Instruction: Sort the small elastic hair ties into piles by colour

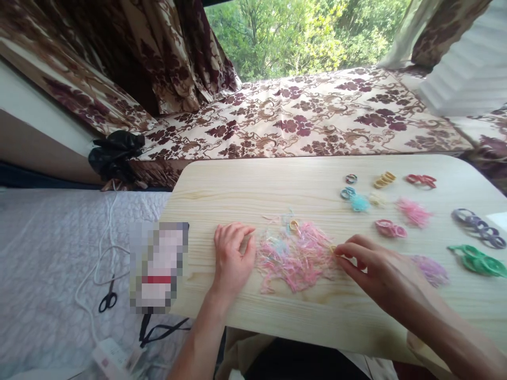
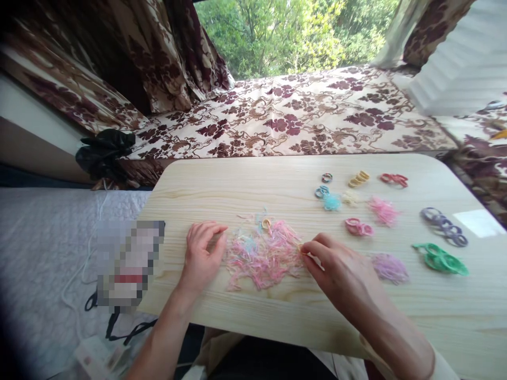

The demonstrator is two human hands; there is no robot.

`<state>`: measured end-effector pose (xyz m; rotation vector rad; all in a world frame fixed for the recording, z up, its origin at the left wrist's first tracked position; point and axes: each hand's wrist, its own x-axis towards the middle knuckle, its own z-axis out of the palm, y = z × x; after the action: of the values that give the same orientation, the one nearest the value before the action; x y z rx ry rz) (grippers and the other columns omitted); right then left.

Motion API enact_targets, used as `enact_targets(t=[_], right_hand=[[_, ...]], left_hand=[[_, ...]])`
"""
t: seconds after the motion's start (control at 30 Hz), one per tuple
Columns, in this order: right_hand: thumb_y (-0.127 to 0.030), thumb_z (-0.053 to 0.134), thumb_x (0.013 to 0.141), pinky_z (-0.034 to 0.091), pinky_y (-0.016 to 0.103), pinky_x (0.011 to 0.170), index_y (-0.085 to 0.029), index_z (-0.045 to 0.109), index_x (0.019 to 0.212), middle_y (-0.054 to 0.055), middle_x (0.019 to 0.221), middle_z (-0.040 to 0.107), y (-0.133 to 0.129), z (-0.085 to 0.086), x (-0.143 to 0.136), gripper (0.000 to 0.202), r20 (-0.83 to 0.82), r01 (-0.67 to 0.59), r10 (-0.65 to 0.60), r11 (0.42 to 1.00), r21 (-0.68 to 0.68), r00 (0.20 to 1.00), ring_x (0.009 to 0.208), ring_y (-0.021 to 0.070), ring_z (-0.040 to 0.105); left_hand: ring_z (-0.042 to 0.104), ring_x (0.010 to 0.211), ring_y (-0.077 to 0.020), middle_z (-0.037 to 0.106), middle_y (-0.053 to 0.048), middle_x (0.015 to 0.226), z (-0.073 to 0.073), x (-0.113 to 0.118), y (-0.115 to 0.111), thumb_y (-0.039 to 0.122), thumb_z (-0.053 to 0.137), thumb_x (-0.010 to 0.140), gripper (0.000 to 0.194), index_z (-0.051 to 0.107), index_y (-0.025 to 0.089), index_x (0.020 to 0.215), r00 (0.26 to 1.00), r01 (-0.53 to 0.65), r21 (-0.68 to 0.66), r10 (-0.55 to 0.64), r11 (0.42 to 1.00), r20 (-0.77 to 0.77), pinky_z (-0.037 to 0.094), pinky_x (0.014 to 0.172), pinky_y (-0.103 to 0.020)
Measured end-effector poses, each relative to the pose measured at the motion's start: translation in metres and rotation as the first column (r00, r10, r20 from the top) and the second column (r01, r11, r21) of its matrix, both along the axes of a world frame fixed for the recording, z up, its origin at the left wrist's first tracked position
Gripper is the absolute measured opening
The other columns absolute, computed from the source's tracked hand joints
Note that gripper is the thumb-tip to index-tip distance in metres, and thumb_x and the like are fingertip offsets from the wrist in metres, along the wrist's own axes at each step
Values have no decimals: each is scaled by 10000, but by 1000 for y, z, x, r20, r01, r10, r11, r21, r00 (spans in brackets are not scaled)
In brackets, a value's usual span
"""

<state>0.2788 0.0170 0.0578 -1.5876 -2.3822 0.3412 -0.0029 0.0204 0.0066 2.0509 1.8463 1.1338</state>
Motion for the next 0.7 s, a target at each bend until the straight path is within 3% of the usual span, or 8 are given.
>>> enact_targets(t=[0.1,0.2,0.37,0.43,0.57,0.7], right_hand=[[-366,441,932,425,267,491,-250,685,795,29,813,671,1,0,-2,303,-58,35,-38,998,-57,998,584,143,622],[-416,448,925,451,266,502,-234,673,798,45,831,682,2,7,-2,317,-221,81,-109,988,-133,969,550,129,598],[-523,487,891,489,259,512,-229,661,785,21,634,655,4,20,-5,359,-376,95,-238,928,-360,896,558,160,617],[-540,493,884,491,254,506,-231,662,774,14,606,644,2,21,-7,369,-387,99,-262,914,-392,884,550,159,618],[-544,477,902,481,255,487,-240,653,794,16,638,671,-8,25,-7,368,-343,187,-263,953,-239,902,538,157,624],[-555,441,941,467,248,481,-269,654,821,18,781,728,-11,46,24,376,-192,165,-158,986,22,969,523,131,610]], left_hand=[[621,1029,-217,698,-38,967,0,0,0,190,545,914,122,655,220,957,1000,-2,5,2,1000,1,382,1067,-484],[621,1031,-217,698,-37,973,0,0,-1,197,543,918,120,653,221,960,1000,-2,-6,2,1000,2,375,1074,-484],[621,1040,-218,700,-35,982,0,1,0,201,538,920,124,653,226,957,1000,-5,-16,5,1000,0,360,1086,-485],[621,1037,-221,700,-36,980,1,0,1,201,538,918,126,655,224,957,1000,-4,-13,4,1000,-4,359,1085,-490],[620,1027,-226,700,-37,981,0,-1,0,201,537,915,132,657,221,964,1000,3,-14,-3,1000,-13,360,1078,-501],[619,1024,-230,701,-41,984,-1,-2,0,206,530,916,136,655,223,966,1000,15,0,-15,1000,-21,370,1062,-502]])
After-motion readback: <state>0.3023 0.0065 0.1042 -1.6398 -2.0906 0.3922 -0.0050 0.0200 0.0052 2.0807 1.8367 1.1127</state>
